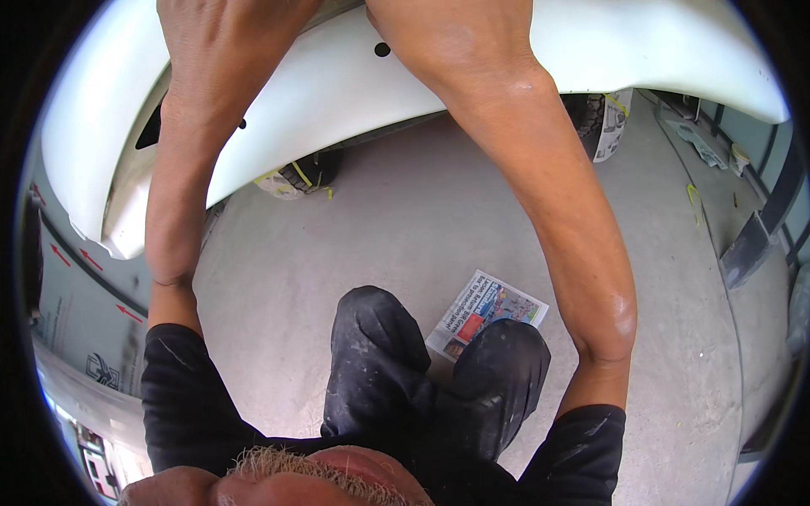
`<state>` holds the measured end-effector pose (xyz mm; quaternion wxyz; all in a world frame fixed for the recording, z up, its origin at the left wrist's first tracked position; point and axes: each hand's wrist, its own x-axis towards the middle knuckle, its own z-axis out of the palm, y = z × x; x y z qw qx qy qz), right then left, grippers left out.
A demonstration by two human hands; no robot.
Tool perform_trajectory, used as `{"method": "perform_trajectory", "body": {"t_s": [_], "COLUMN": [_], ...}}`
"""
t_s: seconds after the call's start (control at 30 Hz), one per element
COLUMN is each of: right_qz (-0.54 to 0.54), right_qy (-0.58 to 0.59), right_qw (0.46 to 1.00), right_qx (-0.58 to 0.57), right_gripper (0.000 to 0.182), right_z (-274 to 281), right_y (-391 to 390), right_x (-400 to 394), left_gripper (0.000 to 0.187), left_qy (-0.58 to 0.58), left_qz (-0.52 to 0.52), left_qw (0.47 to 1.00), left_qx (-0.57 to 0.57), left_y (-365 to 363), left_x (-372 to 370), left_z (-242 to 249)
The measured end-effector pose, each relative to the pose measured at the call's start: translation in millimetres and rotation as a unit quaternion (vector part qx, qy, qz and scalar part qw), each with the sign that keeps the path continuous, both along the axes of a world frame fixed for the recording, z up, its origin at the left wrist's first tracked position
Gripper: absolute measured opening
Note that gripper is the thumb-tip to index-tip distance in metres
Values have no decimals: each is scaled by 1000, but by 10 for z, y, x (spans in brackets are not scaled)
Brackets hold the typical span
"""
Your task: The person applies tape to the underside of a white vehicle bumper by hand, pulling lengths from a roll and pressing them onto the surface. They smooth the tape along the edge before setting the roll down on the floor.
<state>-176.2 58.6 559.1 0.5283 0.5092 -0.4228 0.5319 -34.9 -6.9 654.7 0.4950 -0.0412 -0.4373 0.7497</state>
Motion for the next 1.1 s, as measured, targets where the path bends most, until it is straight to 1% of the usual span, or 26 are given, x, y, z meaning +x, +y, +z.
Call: {"method": "perform_trajectory", "body": {"t_s": [0.03, 0.13, 0.23, 0.3, 0.37, 0.43, 0.47, 0.57, 0.77, 0.87, 1.1], "right_qz": [11, 19, 47, 28, 47, 100, 70, 50, 46, 75, 159], "right_qy": [0, -49, -79, -93, -87, -59, -60, -33, -61, -71, -124], "right_qw": [1000, 997, 995, 994, 995, 989, 995, 997, 990, 989, 968], "right_qx": [8, 55, 49, 58, 10, -95, -24, -47, -120, -101, -150], "right_gripper": [6, 6, 9, 9, 8, 8, 7, 5, 6, 8, 9], "right_z": [-18, -139, -212, -245, -274, -254, -227, -171, -74, -64, -87], "right_y": [21, 123, 164, 172, 174, 164, 308, 211, -44, -19, -98], "right_x": [-10, 19, 73, 18, -94, -235, -238, -337, -453, -469, -385], "left_gripper": [94, 95, 96, 97, 97, 98, 98, 99, 101, 103, 100], "left_qy": [-1, 0, -3, -1, 0, 0, -1, -3, 2, 1, 1], "left_qz": [1, 12, 18, 20, 23, 25, 24, 23, 47, 52, 33], "left_qw": [1000, 1000, 1000, 1000, 1000, 999, 999, 1000, 999, 999, 999], "left_qx": [-1, -7, -12, -16, -19, -20, -22, -19, -14, -5, -12], "left_y": [4, 9, 9, 19, 24, 24, 38, 24, 39, 73, 109], "left_x": [-1, -13, -51, -64, -62, -61, -77, -76, -17, -12, -438], "left_z": [9, 0, 13, 29, 29, 18, 23, 53, 66, 56, 1]}}
